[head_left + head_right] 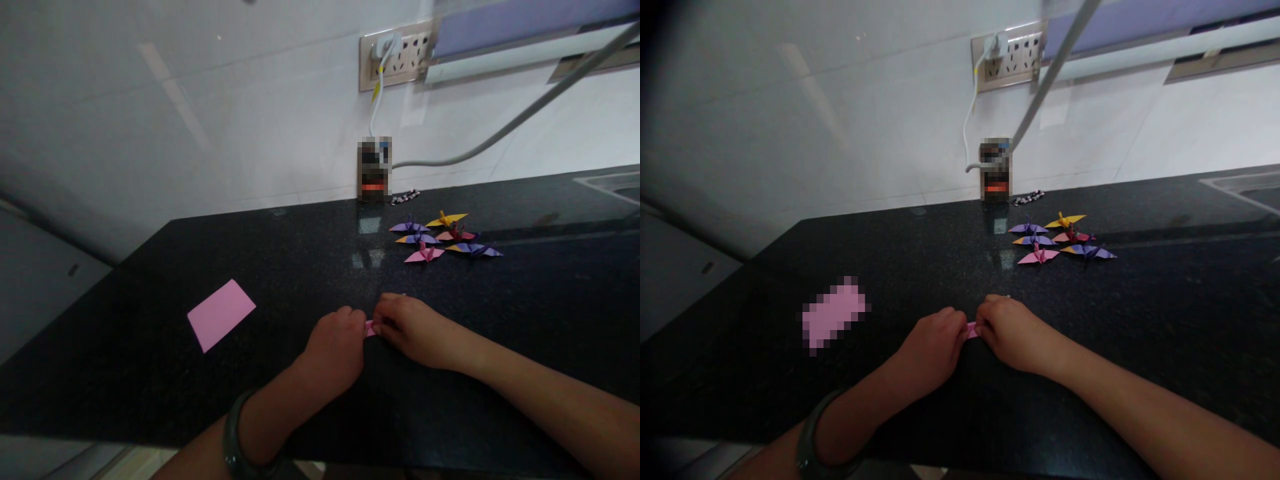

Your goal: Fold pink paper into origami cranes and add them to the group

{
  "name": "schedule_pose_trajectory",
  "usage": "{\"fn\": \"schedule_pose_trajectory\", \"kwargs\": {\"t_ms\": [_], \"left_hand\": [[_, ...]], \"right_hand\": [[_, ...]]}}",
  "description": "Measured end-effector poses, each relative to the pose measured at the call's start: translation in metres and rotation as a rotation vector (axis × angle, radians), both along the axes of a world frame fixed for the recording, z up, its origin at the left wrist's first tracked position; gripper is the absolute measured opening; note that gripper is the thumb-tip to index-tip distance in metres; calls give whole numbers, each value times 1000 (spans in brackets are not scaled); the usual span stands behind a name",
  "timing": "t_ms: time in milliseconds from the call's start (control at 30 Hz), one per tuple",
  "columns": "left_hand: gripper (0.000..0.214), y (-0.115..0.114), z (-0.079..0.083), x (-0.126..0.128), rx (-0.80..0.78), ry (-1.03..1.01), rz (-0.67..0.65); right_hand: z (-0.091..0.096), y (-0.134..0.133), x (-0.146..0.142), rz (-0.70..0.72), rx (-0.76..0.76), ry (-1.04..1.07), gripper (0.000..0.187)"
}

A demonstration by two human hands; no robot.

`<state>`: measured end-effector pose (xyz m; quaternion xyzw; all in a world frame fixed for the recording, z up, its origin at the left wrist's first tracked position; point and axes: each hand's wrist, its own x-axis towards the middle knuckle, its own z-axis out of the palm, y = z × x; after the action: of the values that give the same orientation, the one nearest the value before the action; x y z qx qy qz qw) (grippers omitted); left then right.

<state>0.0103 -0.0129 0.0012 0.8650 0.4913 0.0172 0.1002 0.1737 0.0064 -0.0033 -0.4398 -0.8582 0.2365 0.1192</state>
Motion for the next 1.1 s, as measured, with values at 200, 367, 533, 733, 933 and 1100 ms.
{"fn": "schedule_pose_trajectory", "kwargs": {"t_ms": [200,367,533,733,933,1100], "left_hand": [[23,2,-4,1,-12,40,8],[24,1,1,2,-33,67,-7],[24,0,3,2,-30,75,-10],[22,1,-2,2,-23,41,-20],[26,5,9,-11,-80,17,-63],[35,-6,31,-19,-47,164,-195]], "right_hand": [[-1,0,-1,-8,16,-22,17],[0,-1,0,6,41,1,14],[6,-3,10,211,102,36,19],[7,-6,14,279,153,-59,27],[8,-5,16,272,100,-21,18],[9,-2,17,290,86,-18,22]]}}
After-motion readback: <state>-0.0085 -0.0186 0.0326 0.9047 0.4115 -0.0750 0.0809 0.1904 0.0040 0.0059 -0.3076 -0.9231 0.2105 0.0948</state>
